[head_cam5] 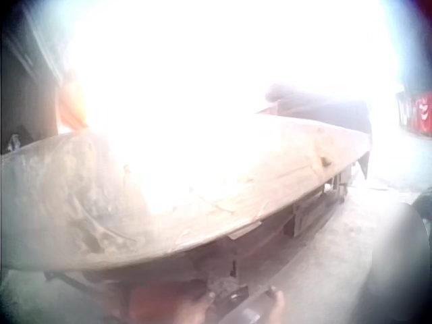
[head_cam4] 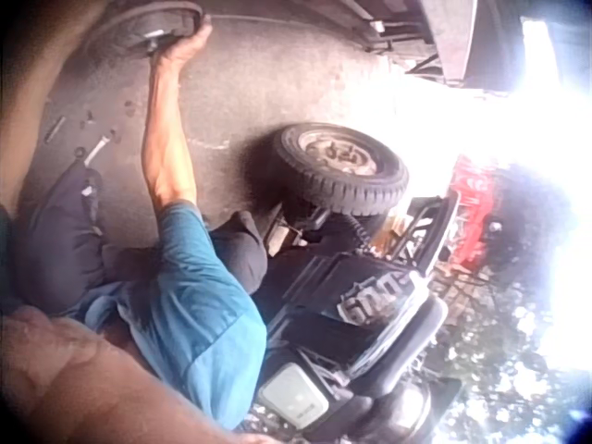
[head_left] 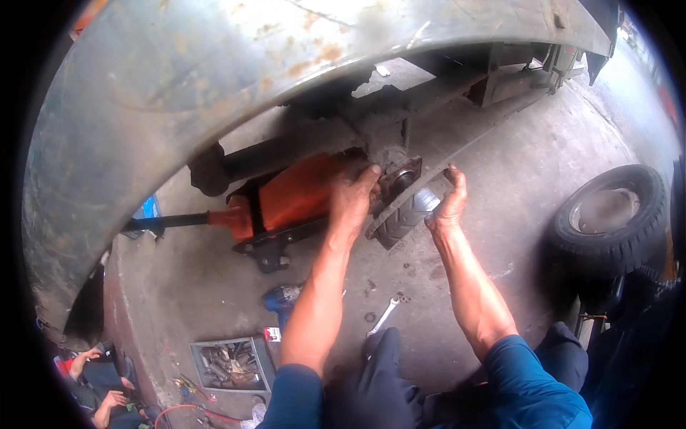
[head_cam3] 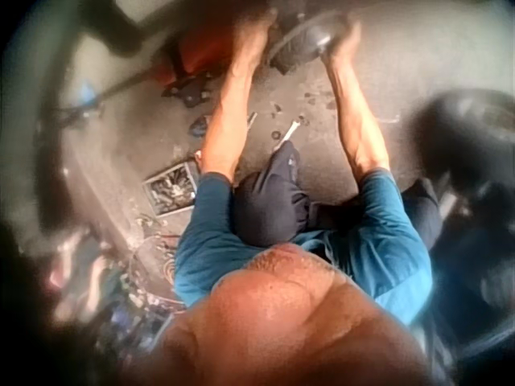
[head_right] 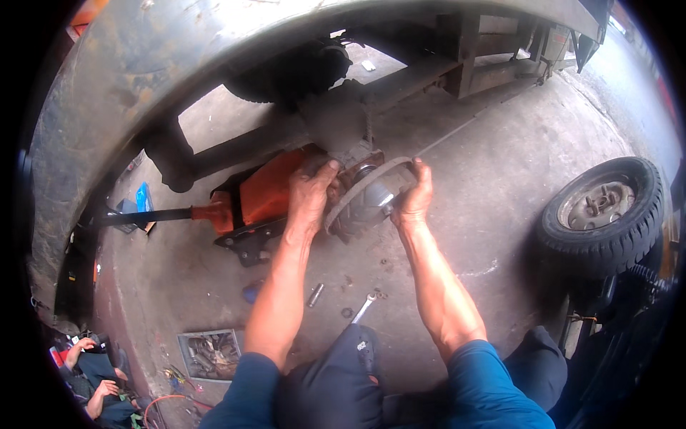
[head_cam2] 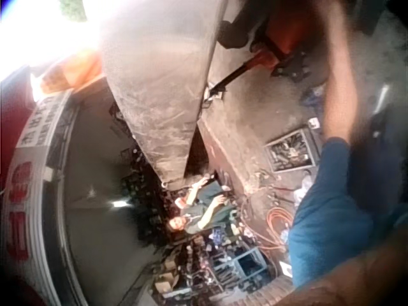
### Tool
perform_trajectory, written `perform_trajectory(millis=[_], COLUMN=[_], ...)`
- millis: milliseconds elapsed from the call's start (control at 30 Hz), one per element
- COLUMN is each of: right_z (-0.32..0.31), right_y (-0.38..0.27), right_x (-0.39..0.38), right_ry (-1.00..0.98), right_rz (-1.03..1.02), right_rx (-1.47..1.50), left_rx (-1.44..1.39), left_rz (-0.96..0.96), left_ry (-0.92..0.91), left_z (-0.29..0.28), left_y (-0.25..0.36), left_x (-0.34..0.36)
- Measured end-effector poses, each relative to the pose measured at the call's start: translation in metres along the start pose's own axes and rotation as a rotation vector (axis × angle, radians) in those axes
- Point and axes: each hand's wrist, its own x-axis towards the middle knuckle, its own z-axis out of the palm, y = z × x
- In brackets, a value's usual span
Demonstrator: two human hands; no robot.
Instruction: The person removes a wheel from a vehicle axle using a hammer and by hand, then adjusts the brake shoes and related assembly components on the axle.
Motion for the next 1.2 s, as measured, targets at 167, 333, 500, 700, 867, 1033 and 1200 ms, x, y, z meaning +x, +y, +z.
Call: perform_trajectory(millis=[167,333,500,700,867,1033,1200], right_z=[0.002,-0.007,-0.005,0.001,-0.003,-0.01,0.007], right_y=[0.001,0.005,0.004,0.0,0.005,0.009,0.007], right_x=[-0.001,0.008,0.008,-0.003,-0.005,-0.003,-0.008], right_ry=[-0.024,-0.025,-0.03,-0.034,-0.023,-0.024,-0.008], right_rz=[0.01,-0.035,-0.014,-0.01,-0.03,0.006,-0.029], right_rx=[0.052,0.031,0.061,0.063,0.076,0.118,0.077], left_rx=[0.267,0.133,0.157,0.23,0.148,-0.013,0.347], left_rz=[0.158,0.111,0.169,0.203,0.128,0.11,0.183], left_ry=[-0.003,0.013,-0.005,-0.031,-0.036,-0.29,-0.47], left_z=[-0.003,0.0,-0.003,-0.004,-0.005,-0.024,-0.033], left_y=[0.007,0.0,-0.002,-0.002,0.0,0.006,0.032], left_x=[0.001,0.006,0.011,0.01,-0.001,-0.012,-0.033])
